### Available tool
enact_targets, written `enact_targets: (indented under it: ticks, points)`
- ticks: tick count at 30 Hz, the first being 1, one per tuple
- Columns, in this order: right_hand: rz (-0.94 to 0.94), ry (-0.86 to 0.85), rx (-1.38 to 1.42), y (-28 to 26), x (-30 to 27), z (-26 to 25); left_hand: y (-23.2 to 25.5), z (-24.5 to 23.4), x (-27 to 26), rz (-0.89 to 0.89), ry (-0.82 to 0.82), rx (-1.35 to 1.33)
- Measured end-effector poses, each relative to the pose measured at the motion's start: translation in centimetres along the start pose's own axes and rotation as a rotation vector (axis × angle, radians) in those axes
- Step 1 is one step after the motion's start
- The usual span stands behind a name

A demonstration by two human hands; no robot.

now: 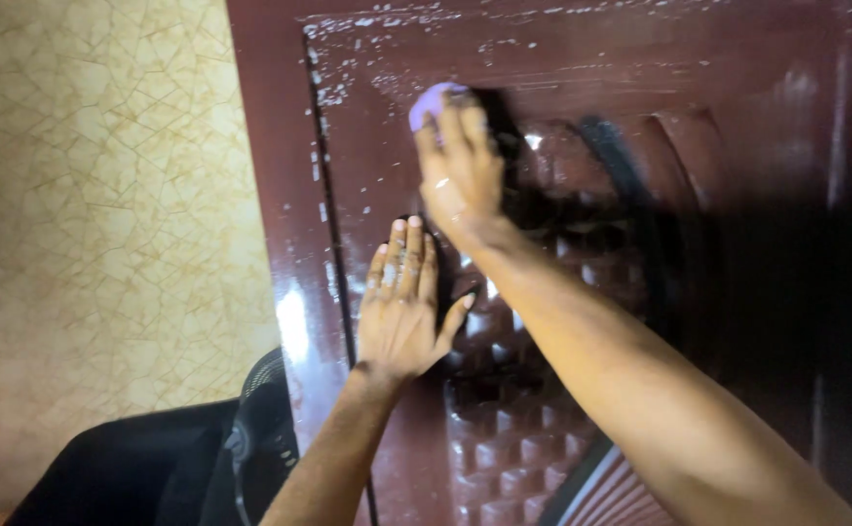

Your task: Cleaning a decorative wooden door with soap, water, a cloth, and a toothbrush.

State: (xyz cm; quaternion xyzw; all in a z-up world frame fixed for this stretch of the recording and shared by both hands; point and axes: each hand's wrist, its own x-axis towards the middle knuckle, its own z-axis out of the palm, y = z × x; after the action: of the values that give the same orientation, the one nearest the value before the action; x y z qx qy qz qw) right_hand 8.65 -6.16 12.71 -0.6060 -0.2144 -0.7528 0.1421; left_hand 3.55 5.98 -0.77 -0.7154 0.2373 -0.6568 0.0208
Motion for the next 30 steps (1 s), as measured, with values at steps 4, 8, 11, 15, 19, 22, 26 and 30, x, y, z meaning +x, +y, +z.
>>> enact_targets:
  ticks: [4, 8, 11, 15, 19, 22, 26, 30]
  points:
    - [-0.381, 0.086, -0.028, -1.7, -1.2, 2.2, -0.4, 0.1, -0.8, -0.008, -0.037, -0.001]
    - [-0.496, -0.075, -0.022, 0.3, -2.1, -0.7, -0.1, -0.5, -1.2, -0.03, -0.002, -0.032]
    - [-0.607, -0.098, 0.028, 2.3, -4.6, -2.4, 0.3, -0.6, -1.8, -0.063, 0.012, -0.039]
    - [-0.787, -0.241, 0.086, 4.5, -5.6, -4.2, 0.5, -1.1, -2.3, -0.087, 0.033, -0.032]
    - [-0.517, -0.321, 0.338, 9.7, -3.8, 1.2, 0.8, -1.4, -2.7, -0.09, 0.028, -0.011]
    - [-0.427, -0.228, -0.117, 7.9, 1.2, -2.6, 1.0, -1.3, -2.7, -0.102, 0.015, 0.015]
    - [-0.407, -0.098, -0.066, 6.3, -1.3, -2.5, 1.7, -1.1, -2.5, -0.135, -0.016, 0.021]
    - [-0.475, -0.148, 0.11, 5.6, -6.3, -4.3, 2.3, -0.9, -2.1, -0.139, 0.019, -0.011]
